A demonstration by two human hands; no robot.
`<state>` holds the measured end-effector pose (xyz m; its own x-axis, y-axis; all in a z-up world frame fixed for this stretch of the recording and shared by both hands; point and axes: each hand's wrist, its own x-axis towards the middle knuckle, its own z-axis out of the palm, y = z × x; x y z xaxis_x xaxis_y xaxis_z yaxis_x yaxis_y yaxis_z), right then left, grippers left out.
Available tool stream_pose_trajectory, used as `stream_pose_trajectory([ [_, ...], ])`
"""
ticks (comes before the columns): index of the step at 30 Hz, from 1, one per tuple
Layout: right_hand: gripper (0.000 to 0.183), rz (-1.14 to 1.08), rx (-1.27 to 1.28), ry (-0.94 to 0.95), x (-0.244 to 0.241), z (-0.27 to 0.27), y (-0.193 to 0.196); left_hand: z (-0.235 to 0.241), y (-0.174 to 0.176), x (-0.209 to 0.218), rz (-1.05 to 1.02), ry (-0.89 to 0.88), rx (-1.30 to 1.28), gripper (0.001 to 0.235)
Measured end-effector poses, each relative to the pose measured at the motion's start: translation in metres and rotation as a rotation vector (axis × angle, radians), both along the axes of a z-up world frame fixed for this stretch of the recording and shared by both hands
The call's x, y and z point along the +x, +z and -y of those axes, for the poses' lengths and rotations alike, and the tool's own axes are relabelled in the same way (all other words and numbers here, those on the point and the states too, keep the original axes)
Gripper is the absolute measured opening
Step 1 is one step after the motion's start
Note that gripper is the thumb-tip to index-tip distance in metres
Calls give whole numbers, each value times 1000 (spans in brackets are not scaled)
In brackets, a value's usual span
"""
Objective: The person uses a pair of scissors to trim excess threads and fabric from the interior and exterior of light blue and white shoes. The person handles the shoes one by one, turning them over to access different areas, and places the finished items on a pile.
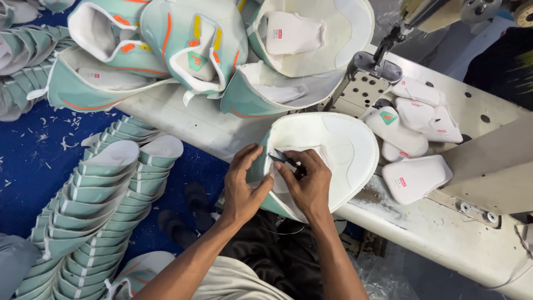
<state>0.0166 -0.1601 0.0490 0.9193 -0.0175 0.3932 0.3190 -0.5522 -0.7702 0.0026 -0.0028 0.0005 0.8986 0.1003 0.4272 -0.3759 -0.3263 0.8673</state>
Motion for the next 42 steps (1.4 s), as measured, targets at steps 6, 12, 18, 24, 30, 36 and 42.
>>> stream_pose_trajectory([
  [6,31,-49,128,29,4,-3,-15,1,-3,-2,11,22,21,62],
  [12,30,-173,503,138,6,8,-42,1,1,-3,-6,22,12,62],
  [18,29,-201,777,153,5,18,-28,-2,0,1,-20,9,15,62],
  [24,28,-221,566,12,3,21,-26,1,15,2,-18,29,72,60],
  [30,29,-238,586,7,8,27,-35,5,38,9,59,77,184,46],
  [36,28,-232,609,33,9,25,-37,10,49,25,63,58,219,33],
  [42,27,-214,583,69,9,25,-38,16,41,37,24,75,217,28],
])
